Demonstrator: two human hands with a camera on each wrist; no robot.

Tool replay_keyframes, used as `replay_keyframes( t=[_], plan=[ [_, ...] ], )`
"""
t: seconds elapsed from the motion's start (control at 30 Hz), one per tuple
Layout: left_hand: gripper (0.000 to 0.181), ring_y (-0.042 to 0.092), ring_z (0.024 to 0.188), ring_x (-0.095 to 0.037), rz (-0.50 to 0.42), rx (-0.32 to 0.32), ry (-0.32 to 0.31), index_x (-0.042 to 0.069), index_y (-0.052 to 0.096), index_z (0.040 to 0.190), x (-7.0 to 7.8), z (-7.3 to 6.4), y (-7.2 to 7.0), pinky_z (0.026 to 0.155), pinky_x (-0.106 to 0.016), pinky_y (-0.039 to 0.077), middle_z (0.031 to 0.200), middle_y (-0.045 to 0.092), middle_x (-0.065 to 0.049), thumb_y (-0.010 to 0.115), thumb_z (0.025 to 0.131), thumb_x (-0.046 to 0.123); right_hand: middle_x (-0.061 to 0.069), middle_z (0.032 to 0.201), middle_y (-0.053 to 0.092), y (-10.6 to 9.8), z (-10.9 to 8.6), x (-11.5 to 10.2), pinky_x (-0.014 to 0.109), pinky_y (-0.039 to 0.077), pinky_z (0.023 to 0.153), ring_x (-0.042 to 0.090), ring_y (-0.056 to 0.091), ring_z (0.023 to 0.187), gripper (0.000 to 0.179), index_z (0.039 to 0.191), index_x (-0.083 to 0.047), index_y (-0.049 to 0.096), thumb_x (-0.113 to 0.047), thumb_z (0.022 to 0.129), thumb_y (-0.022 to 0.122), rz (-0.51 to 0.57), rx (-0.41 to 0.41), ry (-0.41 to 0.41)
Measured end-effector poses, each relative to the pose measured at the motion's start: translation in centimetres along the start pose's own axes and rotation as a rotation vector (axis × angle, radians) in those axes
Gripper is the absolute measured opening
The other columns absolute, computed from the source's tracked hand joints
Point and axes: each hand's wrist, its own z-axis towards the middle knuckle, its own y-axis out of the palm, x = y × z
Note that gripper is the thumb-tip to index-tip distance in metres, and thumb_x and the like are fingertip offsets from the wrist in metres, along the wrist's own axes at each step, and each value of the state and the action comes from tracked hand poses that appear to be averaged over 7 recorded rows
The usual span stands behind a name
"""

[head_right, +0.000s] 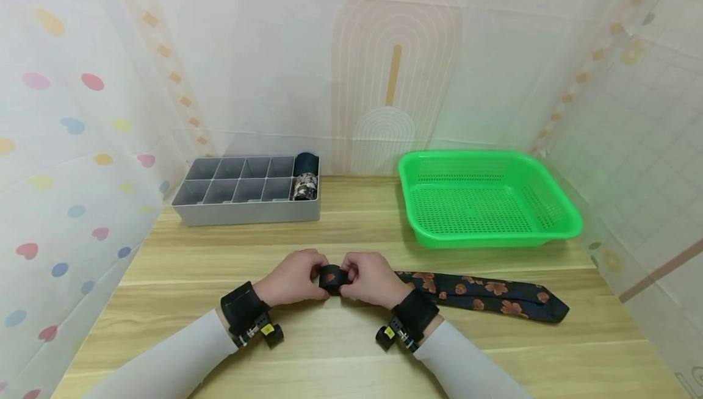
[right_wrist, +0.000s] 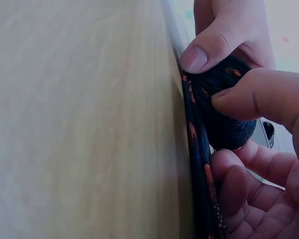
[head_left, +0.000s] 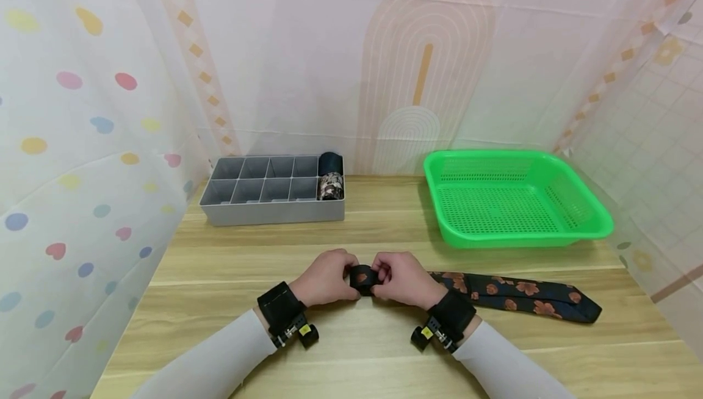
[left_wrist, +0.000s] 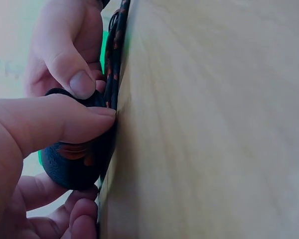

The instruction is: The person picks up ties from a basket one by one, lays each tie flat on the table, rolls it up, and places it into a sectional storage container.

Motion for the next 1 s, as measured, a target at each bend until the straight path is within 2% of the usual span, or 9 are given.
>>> replay_keyframes(
  t=[0.23,0.43,0.53,0.9,1.0],
  plan=[
    [0.035,0.050,0.072,-0.012,0.022,-0.023,0.000,0.019,0.072,0.096,-0.04,-0.10,0.08,0.067,-0.029,0.041,0.081,0.057,0.003,0.094,0.069,0.026,-0.007,0.078,0.064,-0.06,-0.17,-0.09,0.023,0.050,0.064,0.006,0.060,0.067,0.021,0.094,-0.017,0.068,-0.013,0.080,0.083,-0.004,-0.001,0.000],
    [0.027,0.050,0.073,-0.013,0.012,-0.004,-0.002,0.021,0.073,0.094,0.27,-0.04,0.07,0.068,-0.029,0.041,0.081,0.058,0.003,0.090,0.073,0.024,-0.008,0.071,0.058,-0.25,-0.35,0.02,0.025,0.044,0.063,0.008,0.052,0.065,0.023,0.092,-0.021,0.068,-0.020,0.079,0.087,-0.140,0.034,0.014],
    [0.024,0.051,0.074,-0.013,-0.002,0.004,-0.005,0.022,0.073,0.094,0.31,-0.08,0.11,0.069,-0.029,0.041,0.083,0.057,0.003,0.087,0.074,0.022,-0.009,0.070,0.057,-0.28,-0.50,-0.10,0.025,0.043,0.062,0.009,0.052,0.064,0.023,0.092,-0.022,0.068,-0.021,0.078,0.087,-0.172,0.042,0.025],
    [0.024,0.052,0.072,-0.011,-0.032,0.046,0.015,0.021,0.075,0.096,0.43,-0.11,-0.18,0.069,-0.029,0.042,0.079,0.058,0.003,0.091,0.077,0.025,-0.008,0.068,0.055,-0.19,-0.35,-0.27,0.025,0.042,0.060,0.008,0.051,0.062,0.023,0.090,-0.022,0.068,-0.021,0.079,0.087,-0.178,0.043,0.012],
    [0.023,0.053,0.070,-0.010,-0.036,0.057,0.024,0.020,0.076,0.097,0.53,-0.21,-0.11,0.068,-0.027,0.044,0.080,0.058,0.004,0.090,0.078,0.023,-0.008,0.070,0.055,-0.22,-0.31,-0.34,0.024,0.042,0.060,0.007,0.050,0.063,0.027,0.098,-0.022,0.068,-0.021,0.079,0.088,-0.175,0.035,-0.026]
  ],
)
